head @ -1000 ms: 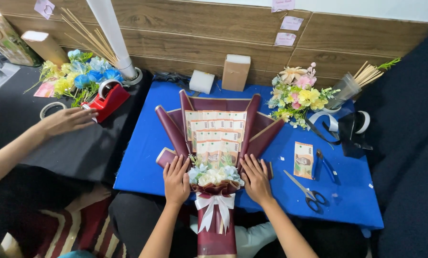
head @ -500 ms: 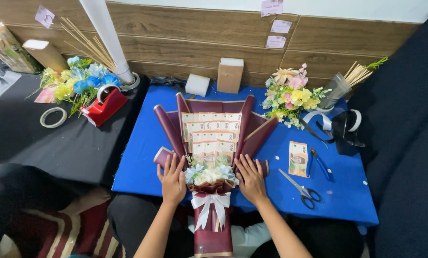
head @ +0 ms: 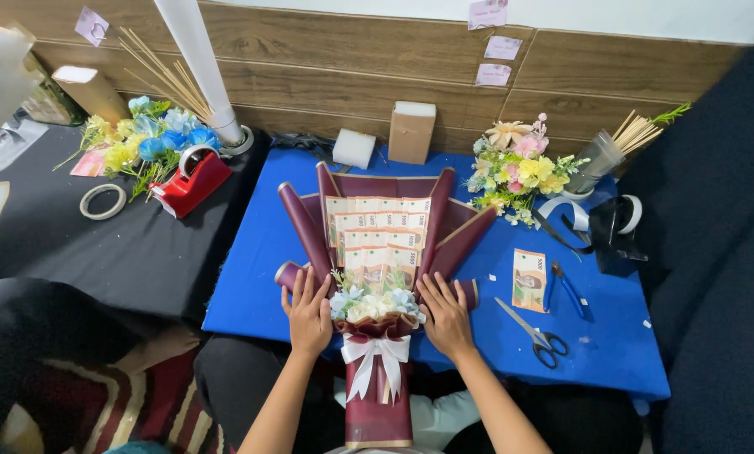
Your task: The person creates a decorative white ribbon bow and attaches it to the base of a bouquet made of banknotes and flowers.
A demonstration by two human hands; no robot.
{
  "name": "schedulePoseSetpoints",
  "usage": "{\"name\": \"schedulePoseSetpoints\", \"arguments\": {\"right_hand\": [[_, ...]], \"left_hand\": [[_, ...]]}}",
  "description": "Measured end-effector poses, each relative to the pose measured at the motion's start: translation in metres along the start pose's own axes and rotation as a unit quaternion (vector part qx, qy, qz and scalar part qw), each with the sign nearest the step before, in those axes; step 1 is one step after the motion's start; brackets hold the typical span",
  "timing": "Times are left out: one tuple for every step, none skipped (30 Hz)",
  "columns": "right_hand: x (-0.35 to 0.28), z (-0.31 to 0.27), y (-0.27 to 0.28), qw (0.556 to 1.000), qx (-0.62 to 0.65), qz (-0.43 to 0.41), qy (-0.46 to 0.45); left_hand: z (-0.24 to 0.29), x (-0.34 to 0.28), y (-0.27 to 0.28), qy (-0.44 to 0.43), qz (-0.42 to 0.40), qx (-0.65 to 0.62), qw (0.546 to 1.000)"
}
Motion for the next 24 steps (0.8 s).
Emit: {"name": "schedulePoseSetpoints", "arguments": {"right_hand": [[-0.0002,-0.0007,0.0003,1.0,0.0,0.0,0.0],[0.0004,-0.0013,0.0006,1.0,-0.004,0.003,0.003],[0.0011,-0.0019,0.0008,1.0,-0.008,0.006,0.005],[0.0011,-0.002,0.0008,1.0,-0.008,0.005,0.006],[0.0011,-0.0021,0.0008,1.0,-0.008,0.005,0.008],[0.0011,-0.0023,0.0008,1.0,-0.007,0.006,0.011],[0.0012,-0.003,0.0015,1.0,-0.007,0.004,0.012],[0.0018,-0.0035,0.0024,1.0,-0.011,0.008,0.017],[0.0024,-0.0038,0.0034,1.0,-0.015,0.012,0.022],[0.0025,-0.0042,0.0032,1.0,-0.015,0.011,0.021],[0.0026,-0.0044,0.0032,1.0,-0.013,0.014,0.02],[0.0027,-0.0042,0.0034,1.0,-0.011,0.017,0.02],[0.0023,-0.0039,0.003,1.0,-0.012,0.016,0.02],[0.0018,-0.0037,0.0024,1.0,-0.009,0.016,0.019],[0.0012,-0.0034,0.0019,1.0,-0.006,0.017,0.018],[0.0015,-0.0037,0.002,1.0,-0.006,0.016,0.017],[0.0018,-0.004,0.002,1.0,-0.005,0.015,0.016],[0.0022,-0.0038,0.0022,1.0,-0.005,0.014,0.016],[0.0017,-0.0038,0.0028,1.0,-0.005,0.013,0.016],[0.0018,-0.0035,0.0033,1.0,0.0,0.014,0.014],[0.0019,-0.0031,0.0039,1.0,0.005,0.014,0.013],[0.0022,-0.0037,0.0041,1.0,0.005,0.014,0.013],[0.0025,-0.0043,0.0041,1.0,0.008,0.013,0.012],[0.0026,-0.0048,0.0045,1.0,0.012,0.012,0.012]], "left_hand": [[0.0007,-0.0001,-0.0001,0.0,0.0,-0.001,1.0],[0.0012,0.0003,-0.0002,0.0,0.001,-0.002,1.0],[0.0016,0.0007,-0.0003,0.0,0.002,-0.004,1.0],[0.0015,0.0008,0.0001,0.001,0.002,-0.005,1.0],[0.0017,0.0009,0.0003,-0.003,0.002,-0.003,1.0],[0.0019,0.0009,0.0006,-0.006,0.002,-0.002,1.0],[0.0018,0.0003,0.0012,-0.005,0.002,-0.002,1.0],[0.0019,0.0005,0.0014,-0.006,0.0,-0.007,1.0],[0.0021,0.0007,0.0015,-0.007,-0.001,-0.011,1.0],[0.0022,0.0008,0.0016,-0.007,-0.002,-0.011,1.0],[0.0021,0.001,0.0018,-0.006,-0.002,-0.014,1.0],[0.0022,0.0011,0.0017,-0.005,-0.001,-0.017,1.0],[0.0021,0.001,0.0011,-0.004,-0.001,-0.018,1.0],[0.0017,0.001,0.0008,-0.003,-0.001,-0.014,1.0],[0.0014,0.001,0.0004,-0.002,-0.001,-0.011,1.0],[0.0013,0.0013,0.0006,-0.002,-0.002,-0.011,1.0],[0.0013,0.0014,0.0009,-0.005,-0.001,-0.01,1.0],[0.0016,0.0015,0.0008,-0.008,0.0,-0.01,1.0],[0.0018,0.0007,0.001,-0.008,0.0,-0.01,1.0],[0.0019,0.001,0.0015,-0.006,0.002,-0.012,1.0],[0.0023,0.0013,0.0019,-0.004,0.004,-0.014,1.0],[0.0016,0.0012,0.0018,-0.004,0.003,-0.014,1.0],[0.001,0.0011,0.0015,-0.007,0.002,-0.012,1.0],[0.0007,0.0006,0.0011,-0.009,0.001,-0.01,1.0]]}}
Point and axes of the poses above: each hand's wrist, its own x-axis towards the middle knuckle, its own y-axis out of the back of the hand, z = x × y, the point moved 4 cm from there along x, towards the middle knuckle, and after that the axes turned 15 degrees about y, right-handed, at the moved point
